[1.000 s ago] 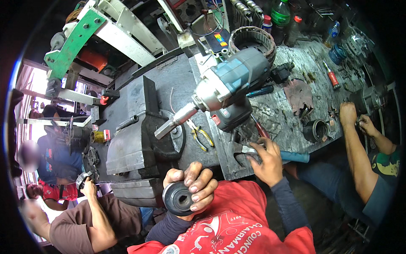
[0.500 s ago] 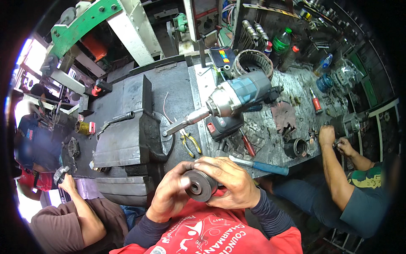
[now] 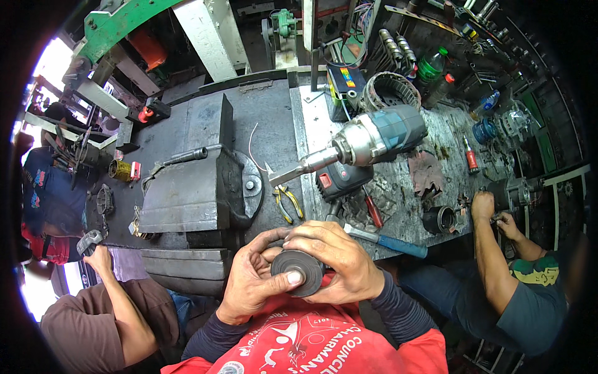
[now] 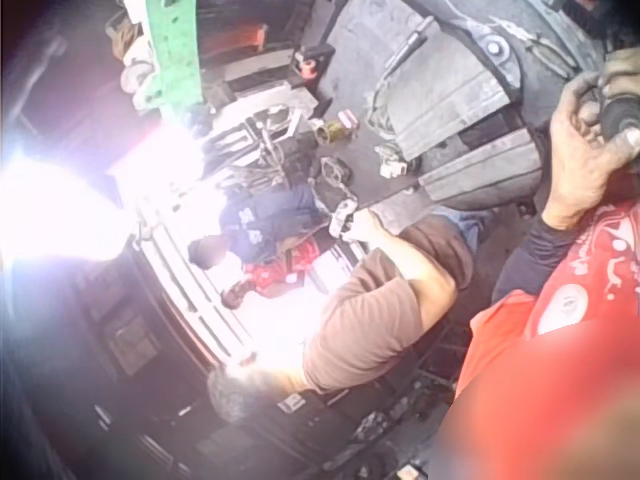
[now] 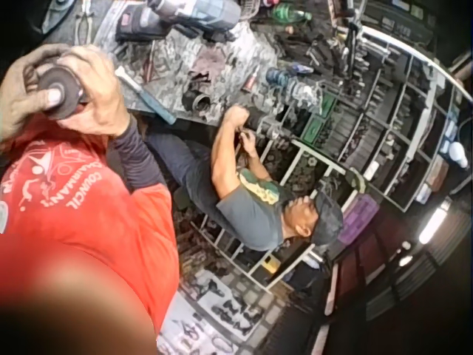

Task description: The person uses a cordless impact wrench to remove the pulley from an alternator. They then separate the housing halves and set the components on the workbench.

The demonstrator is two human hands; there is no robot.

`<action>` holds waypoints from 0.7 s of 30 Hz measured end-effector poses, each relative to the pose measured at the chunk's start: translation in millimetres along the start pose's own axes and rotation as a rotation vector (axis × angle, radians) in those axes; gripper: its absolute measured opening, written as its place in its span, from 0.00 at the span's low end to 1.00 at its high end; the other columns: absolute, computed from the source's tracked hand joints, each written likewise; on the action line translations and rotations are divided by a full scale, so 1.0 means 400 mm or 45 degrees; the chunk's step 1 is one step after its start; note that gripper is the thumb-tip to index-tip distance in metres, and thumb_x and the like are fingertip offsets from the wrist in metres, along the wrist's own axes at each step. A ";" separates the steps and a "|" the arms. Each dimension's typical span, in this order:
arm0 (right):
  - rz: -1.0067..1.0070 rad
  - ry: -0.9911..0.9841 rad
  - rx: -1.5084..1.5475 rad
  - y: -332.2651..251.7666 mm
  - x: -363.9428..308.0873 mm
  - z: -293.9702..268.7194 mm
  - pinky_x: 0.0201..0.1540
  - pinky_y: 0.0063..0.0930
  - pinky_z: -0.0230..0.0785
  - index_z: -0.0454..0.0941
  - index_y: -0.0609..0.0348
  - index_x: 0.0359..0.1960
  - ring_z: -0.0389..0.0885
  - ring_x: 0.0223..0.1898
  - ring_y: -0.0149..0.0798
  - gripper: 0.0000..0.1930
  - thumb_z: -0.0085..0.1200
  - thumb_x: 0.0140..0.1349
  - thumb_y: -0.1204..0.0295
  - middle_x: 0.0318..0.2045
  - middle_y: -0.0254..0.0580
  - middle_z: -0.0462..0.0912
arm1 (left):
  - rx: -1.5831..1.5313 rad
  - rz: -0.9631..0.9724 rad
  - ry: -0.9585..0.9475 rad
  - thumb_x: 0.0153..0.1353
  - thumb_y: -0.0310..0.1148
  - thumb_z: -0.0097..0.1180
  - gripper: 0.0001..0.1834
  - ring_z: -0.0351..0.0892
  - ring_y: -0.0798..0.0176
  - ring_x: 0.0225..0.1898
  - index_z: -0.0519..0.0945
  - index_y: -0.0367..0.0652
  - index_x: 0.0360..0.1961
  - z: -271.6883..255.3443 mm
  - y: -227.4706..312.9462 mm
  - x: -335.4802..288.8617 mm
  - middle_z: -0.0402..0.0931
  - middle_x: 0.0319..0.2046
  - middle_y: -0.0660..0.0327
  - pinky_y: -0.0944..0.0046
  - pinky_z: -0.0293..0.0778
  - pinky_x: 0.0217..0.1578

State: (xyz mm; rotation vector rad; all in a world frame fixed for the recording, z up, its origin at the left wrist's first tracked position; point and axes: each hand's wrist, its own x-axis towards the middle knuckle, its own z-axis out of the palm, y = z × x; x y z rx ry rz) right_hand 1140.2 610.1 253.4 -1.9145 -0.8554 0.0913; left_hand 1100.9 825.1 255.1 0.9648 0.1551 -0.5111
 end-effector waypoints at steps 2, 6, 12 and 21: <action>-0.044 -0.122 0.015 0.008 0.010 -0.024 0.65 0.47 0.67 0.80 0.59 0.59 0.78 0.62 0.55 0.39 0.80 0.40 0.65 0.58 0.47 0.81 | 0.036 -0.022 -0.041 0.58 0.21 0.73 0.41 0.85 0.60 0.53 0.65 0.28 0.69 -0.002 0.005 0.000 0.84 0.50 0.48 0.61 0.81 0.56; -0.074 -0.197 0.061 0.024 0.027 -0.036 0.66 0.47 0.65 0.79 0.58 0.60 0.79 0.61 0.52 0.40 0.80 0.40 0.64 0.59 0.46 0.82 | -0.047 0.011 -0.044 0.59 0.21 0.73 0.41 0.85 0.59 0.53 0.63 0.28 0.70 -0.003 -0.006 0.014 0.84 0.50 0.47 0.61 0.81 0.56; -0.037 0.159 -0.119 0.039 0.006 0.019 0.63 0.47 0.67 0.78 0.60 0.60 0.82 0.58 0.52 0.42 0.80 0.38 0.64 0.57 0.47 0.84 | -0.188 0.174 0.098 0.57 0.20 0.73 0.40 0.87 0.58 0.50 0.65 0.26 0.68 0.004 -0.037 0.036 0.86 0.46 0.46 0.60 0.81 0.55; 0.033 0.638 -0.154 -0.032 0.017 0.100 0.64 0.48 0.69 0.74 0.62 0.63 0.79 0.58 0.56 0.43 0.79 0.40 0.70 0.59 0.54 0.79 | -0.213 0.074 0.015 0.56 0.18 0.73 0.44 0.87 0.58 0.48 0.61 0.28 0.71 -0.003 0.010 0.075 0.86 0.46 0.46 0.60 0.81 0.54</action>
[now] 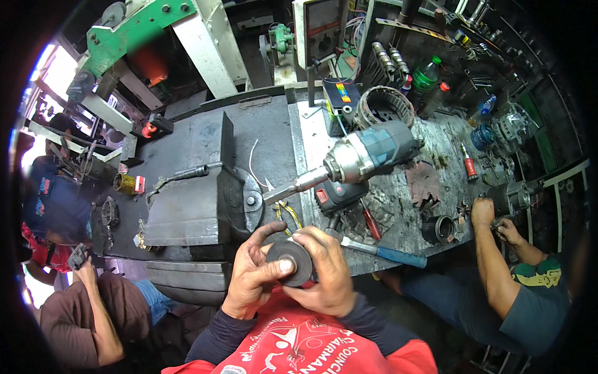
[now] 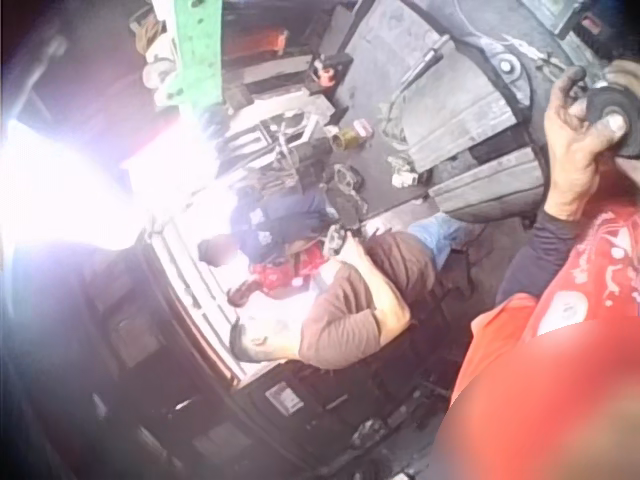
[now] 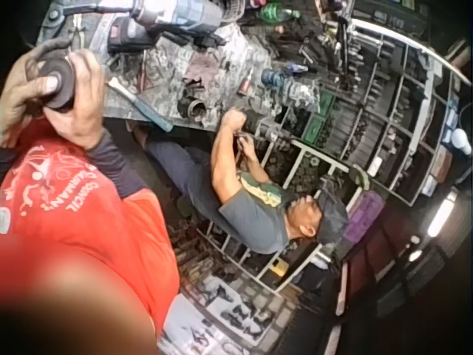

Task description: The person uses a cordless impact wrench to remove the pulley from an alternator. They then separate the housing halves and set the components on the workbench.

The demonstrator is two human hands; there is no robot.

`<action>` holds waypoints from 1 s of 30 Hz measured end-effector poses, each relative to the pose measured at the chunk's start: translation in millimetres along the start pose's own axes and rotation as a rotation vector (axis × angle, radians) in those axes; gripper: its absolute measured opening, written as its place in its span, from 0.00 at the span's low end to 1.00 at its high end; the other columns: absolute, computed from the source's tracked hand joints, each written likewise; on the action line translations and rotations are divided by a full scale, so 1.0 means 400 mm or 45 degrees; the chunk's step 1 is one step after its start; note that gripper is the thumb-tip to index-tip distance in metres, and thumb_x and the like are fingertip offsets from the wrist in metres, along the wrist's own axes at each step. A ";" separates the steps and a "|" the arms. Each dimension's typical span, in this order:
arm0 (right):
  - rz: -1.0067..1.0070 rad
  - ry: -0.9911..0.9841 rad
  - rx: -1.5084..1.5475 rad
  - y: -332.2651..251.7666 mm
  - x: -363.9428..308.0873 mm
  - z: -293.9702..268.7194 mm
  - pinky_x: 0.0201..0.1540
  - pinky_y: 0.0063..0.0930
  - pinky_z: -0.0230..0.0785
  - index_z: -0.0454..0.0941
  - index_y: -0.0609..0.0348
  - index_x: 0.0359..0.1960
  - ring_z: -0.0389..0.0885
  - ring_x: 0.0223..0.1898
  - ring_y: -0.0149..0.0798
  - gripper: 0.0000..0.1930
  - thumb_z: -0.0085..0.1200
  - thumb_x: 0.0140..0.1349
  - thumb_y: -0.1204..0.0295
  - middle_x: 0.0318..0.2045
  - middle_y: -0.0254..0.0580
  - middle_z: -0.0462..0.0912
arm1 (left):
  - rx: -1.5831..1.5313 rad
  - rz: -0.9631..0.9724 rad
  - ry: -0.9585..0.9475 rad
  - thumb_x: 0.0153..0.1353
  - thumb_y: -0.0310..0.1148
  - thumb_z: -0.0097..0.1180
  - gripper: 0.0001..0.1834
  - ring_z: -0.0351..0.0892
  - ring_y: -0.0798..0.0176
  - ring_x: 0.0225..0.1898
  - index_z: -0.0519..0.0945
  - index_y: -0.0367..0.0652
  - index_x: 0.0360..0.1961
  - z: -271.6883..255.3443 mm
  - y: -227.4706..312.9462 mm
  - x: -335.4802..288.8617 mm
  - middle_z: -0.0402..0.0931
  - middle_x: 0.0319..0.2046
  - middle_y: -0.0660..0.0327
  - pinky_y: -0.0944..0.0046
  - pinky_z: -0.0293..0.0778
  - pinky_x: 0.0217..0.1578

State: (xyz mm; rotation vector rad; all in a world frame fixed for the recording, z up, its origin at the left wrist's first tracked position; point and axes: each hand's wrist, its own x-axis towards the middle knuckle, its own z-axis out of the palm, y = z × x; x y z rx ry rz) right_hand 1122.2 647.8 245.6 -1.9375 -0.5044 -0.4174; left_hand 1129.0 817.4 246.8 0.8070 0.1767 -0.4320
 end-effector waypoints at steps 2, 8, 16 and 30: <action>-0.032 -0.478 0.084 0.025 0.030 -0.078 0.66 0.47 0.68 0.74 0.60 0.65 0.78 0.61 0.55 0.43 0.79 0.44 0.69 0.60 0.54 0.78 | 0.212 -0.154 -0.027 0.55 0.19 0.74 0.47 0.88 0.58 0.48 0.59 0.30 0.73 -0.012 0.029 -0.004 0.86 0.46 0.46 0.60 0.82 0.53; -0.110 -0.817 0.173 0.058 0.069 -0.130 0.62 0.46 0.68 0.77 0.60 0.63 0.80 0.59 0.51 0.42 0.80 0.41 0.66 0.58 0.47 0.82 | 0.165 -0.148 -0.193 0.51 0.18 0.76 0.51 0.86 0.57 0.52 0.59 0.31 0.74 -0.007 0.016 -0.021 0.85 0.49 0.47 0.58 0.82 0.55; -0.186 0.252 -0.307 -0.045 0.033 0.032 0.59 0.49 0.70 0.76 0.61 0.60 0.82 0.55 0.54 0.41 0.80 0.40 0.66 0.57 0.51 0.82 | -0.089 0.072 -0.024 0.53 0.19 0.75 0.44 0.87 0.58 0.48 0.62 0.31 0.68 0.011 0.021 -0.009 0.85 0.46 0.47 0.60 0.82 0.53; -0.257 -0.137 -0.158 -0.035 0.086 -0.037 0.56 0.43 0.71 0.78 0.61 0.60 0.83 0.53 0.51 0.42 0.80 0.39 0.65 0.56 0.49 0.83 | -0.110 0.143 -0.008 0.52 0.17 0.75 0.40 0.88 0.57 0.49 0.67 0.34 0.64 0.024 0.038 -0.034 0.86 0.46 0.47 0.59 0.83 0.53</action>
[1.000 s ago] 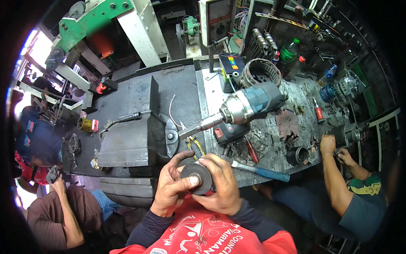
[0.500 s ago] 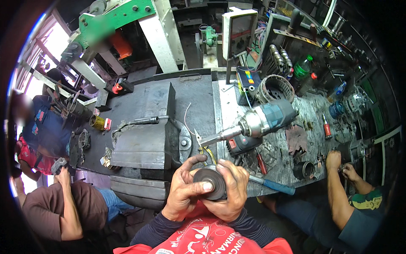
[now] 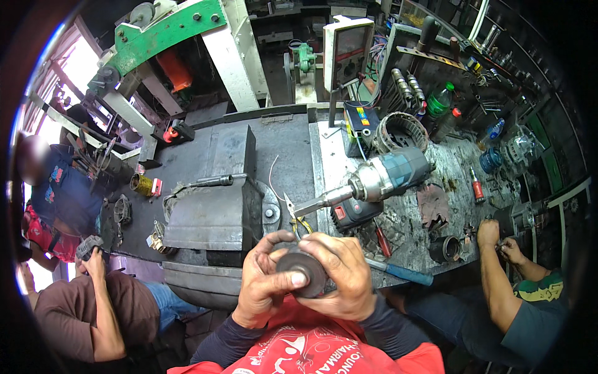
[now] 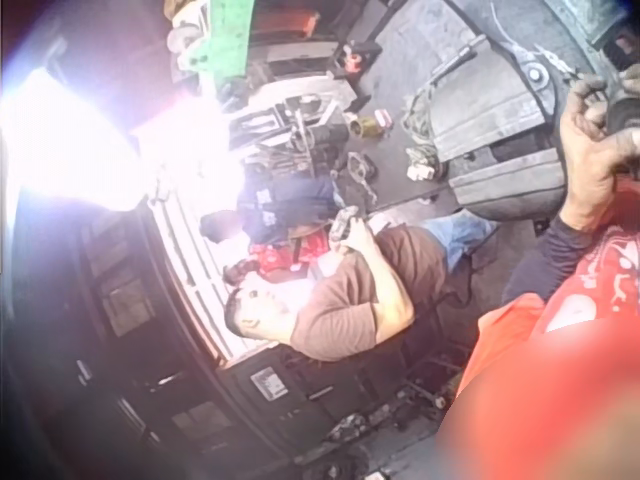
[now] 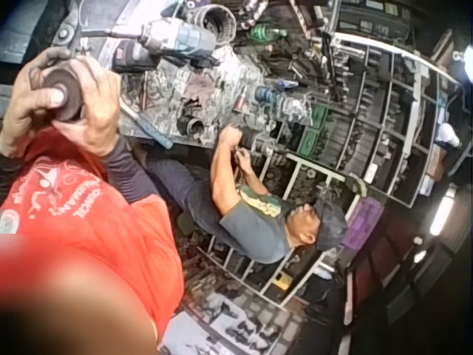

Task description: The person uses a cordless impact wrench to remove the pulley from an alternator. They then separate the housing halves and set the components on the workbench.

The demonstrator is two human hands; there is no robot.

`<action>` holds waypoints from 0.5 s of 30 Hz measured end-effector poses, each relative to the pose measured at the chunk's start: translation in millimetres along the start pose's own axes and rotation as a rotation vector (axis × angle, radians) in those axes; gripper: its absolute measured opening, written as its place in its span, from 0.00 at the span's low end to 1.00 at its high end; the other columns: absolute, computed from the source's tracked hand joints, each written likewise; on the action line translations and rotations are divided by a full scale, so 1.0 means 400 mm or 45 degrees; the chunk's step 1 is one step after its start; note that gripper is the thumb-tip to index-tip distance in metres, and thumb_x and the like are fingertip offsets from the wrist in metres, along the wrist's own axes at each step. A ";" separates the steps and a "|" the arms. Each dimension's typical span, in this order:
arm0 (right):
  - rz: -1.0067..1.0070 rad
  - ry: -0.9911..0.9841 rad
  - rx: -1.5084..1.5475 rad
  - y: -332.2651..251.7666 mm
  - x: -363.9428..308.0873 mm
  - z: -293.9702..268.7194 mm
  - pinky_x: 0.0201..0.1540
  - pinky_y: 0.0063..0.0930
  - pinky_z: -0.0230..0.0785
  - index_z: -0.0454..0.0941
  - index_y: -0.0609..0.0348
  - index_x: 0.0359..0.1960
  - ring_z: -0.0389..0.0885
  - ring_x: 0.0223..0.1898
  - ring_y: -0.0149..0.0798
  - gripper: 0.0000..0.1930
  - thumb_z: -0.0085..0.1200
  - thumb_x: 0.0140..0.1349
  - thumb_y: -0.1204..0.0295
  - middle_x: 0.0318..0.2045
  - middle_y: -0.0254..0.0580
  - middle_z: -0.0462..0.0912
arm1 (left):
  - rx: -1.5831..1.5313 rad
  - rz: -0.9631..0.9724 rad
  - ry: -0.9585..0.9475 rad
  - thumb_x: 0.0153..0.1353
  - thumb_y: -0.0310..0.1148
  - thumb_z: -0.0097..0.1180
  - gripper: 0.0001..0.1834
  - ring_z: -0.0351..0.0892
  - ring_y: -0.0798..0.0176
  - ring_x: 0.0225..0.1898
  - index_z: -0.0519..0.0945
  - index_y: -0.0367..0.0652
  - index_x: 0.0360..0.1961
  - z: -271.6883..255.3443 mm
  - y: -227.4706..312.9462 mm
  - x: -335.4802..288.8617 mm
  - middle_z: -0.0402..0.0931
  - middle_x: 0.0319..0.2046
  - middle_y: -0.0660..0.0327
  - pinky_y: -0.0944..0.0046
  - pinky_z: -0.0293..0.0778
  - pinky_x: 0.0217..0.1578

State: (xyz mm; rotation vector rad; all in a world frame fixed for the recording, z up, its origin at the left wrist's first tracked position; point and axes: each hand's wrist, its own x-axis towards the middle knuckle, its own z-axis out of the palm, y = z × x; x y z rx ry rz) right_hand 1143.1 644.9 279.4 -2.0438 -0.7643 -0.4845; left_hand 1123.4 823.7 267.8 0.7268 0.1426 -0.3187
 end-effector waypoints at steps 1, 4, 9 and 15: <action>0.026 0.158 -0.073 -0.016 -0.009 0.030 0.56 0.44 0.71 0.78 0.62 0.58 0.82 0.52 0.52 0.40 0.79 0.40 0.63 0.54 0.52 0.82 | -0.022 0.025 0.009 0.52 0.17 0.75 0.40 0.88 0.56 0.49 0.66 0.34 0.64 0.001 -0.003 0.001 0.86 0.46 0.47 0.59 0.83 0.53; 0.025 0.318 -0.280 -0.021 -0.023 0.065 0.56 0.46 0.71 0.77 0.61 0.57 0.82 0.51 0.52 0.40 0.79 0.40 0.61 0.53 0.51 0.82 | 0.012 -0.001 -0.013 0.53 0.18 0.75 0.41 0.87 0.57 0.49 0.66 0.34 0.65 0.002 0.000 -0.001 0.86 0.46 0.47 0.59 0.83 0.54; -0.022 0.003 -0.012 0.002 -0.019 0.007 0.55 0.46 0.70 0.81 0.59 0.51 0.82 0.49 0.50 0.33 0.78 0.41 0.61 0.51 0.45 0.83 | 0.219 -0.058 -0.129 0.52 0.18 0.76 0.44 0.86 0.59 0.50 0.64 0.33 0.68 -0.003 0.027 -0.019 0.85 0.47 0.48 0.59 0.82 0.55; -0.062 -0.360 0.180 0.008 0.023 -0.042 0.57 0.45 0.68 0.81 0.59 0.53 0.81 0.51 0.49 0.34 0.78 0.41 0.62 0.52 0.44 0.82 | 0.246 -0.092 -0.149 0.50 0.18 0.77 0.47 0.86 0.58 0.53 0.64 0.34 0.69 0.002 0.035 -0.029 0.85 0.49 0.47 0.59 0.82 0.55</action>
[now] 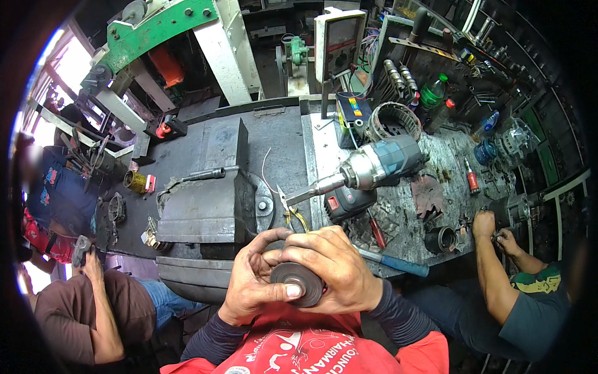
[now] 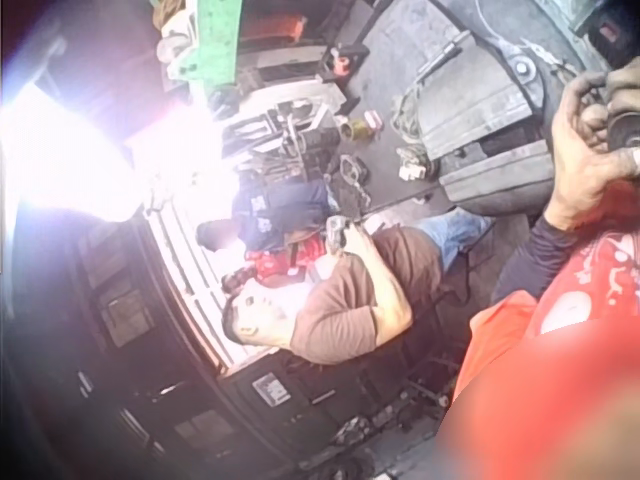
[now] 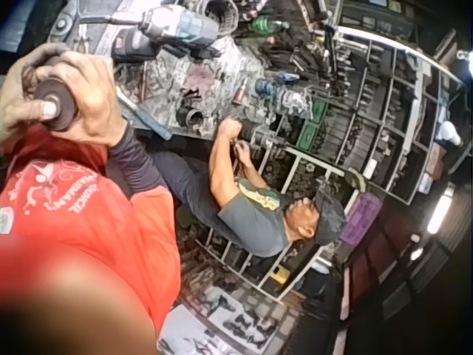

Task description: The person uses a cordless impact wrench to remove the pulley from an alternator. They then separate the housing halves and set the components on the workbench.

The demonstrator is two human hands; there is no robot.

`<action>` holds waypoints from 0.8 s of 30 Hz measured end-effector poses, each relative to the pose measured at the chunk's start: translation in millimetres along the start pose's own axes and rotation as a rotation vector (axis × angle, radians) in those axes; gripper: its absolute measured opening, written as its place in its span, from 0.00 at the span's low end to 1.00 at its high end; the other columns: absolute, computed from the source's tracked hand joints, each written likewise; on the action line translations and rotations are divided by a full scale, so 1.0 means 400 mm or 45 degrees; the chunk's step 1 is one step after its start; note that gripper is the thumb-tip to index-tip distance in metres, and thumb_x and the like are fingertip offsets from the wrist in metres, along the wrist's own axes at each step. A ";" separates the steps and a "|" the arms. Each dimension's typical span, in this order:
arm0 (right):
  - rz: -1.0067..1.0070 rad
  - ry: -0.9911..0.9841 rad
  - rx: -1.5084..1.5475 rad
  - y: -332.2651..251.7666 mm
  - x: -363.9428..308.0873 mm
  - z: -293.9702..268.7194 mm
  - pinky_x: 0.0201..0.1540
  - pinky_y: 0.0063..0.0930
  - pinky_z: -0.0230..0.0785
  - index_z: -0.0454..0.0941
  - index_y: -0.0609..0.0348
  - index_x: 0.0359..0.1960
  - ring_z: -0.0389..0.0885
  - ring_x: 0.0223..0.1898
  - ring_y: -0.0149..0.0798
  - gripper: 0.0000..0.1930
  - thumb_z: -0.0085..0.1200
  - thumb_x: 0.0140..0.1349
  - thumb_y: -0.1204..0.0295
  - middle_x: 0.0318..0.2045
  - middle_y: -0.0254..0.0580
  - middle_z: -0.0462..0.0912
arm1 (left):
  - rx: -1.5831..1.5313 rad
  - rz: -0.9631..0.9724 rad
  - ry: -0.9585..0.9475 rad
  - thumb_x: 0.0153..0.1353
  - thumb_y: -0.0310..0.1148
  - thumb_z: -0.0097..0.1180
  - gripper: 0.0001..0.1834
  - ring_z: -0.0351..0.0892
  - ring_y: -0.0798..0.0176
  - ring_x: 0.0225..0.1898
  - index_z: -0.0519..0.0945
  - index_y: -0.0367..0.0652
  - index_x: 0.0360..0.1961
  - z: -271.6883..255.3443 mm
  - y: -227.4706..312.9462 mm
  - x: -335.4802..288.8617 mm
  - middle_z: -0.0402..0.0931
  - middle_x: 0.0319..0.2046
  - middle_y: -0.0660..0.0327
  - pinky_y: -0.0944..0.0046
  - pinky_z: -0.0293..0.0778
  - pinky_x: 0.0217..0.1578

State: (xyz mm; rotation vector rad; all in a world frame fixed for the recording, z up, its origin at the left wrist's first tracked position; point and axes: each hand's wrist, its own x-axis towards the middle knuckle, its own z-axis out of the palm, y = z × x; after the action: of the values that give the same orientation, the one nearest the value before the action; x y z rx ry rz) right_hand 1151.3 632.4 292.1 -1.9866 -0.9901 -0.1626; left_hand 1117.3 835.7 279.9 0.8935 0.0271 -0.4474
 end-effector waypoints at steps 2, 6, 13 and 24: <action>-0.005 -0.091 0.083 0.008 0.006 -0.015 0.57 0.45 0.67 0.81 0.59 0.53 0.81 0.52 0.49 0.35 0.78 0.41 0.62 0.53 0.44 0.82 | 0.006 0.002 0.032 0.47 0.17 0.77 0.47 0.87 0.57 0.50 0.64 0.33 0.68 0.005 -0.002 -0.001 0.85 0.47 0.47 0.59 0.83 0.54; 0.002 0.058 -0.046 0.003 -0.001 -0.003 0.58 0.46 0.67 0.81 0.58 0.54 0.80 0.53 0.49 0.36 0.79 0.40 0.61 0.53 0.43 0.81 | -0.057 0.052 0.112 0.47 0.17 0.75 0.45 0.88 0.57 0.47 0.65 0.32 0.66 0.014 -0.011 0.005 0.86 0.45 0.48 0.60 0.83 0.52; 0.240 0.657 -0.159 -0.040 -0.021 0.129 0.58 0.46 0.70 0.79 0.60 0.57 0.81 0.54 0.51 0.40 0.80 0.37 0.65 0.54 0.49 0.82 | -0.141 0.102 0.160 0.52 0.19 0.75 0.40 0.88 0.57 0.47 0.66 0.33 0.64 0.006 -0.028 0.017 0.85 0.45 0.48 0.59 0.84 0.51; 0.128 0.232 -0.005 -0.023 -0.046 0.040 0.55 0.43 0.70 0.80 0.62 0.58 0.83 0.51 0.50 0.42 0.81 0.35 0.66 0.54 0.48 0.82 | -0.263 0.024 -0.062 0.75 0.48 0.56 0.38 0.83 0.55 0.58 0.62 0.26 0.71 -0.049 -0.051 -0.027 0.81 0.57 0.45 0.59 0.78 0.59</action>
State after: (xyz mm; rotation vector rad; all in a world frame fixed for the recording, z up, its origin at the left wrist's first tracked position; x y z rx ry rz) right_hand 1128.7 636.7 279.9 -1.9815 -0.7723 -0.2845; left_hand 1102.8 843.4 254.3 0.6788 0.0196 -0.4402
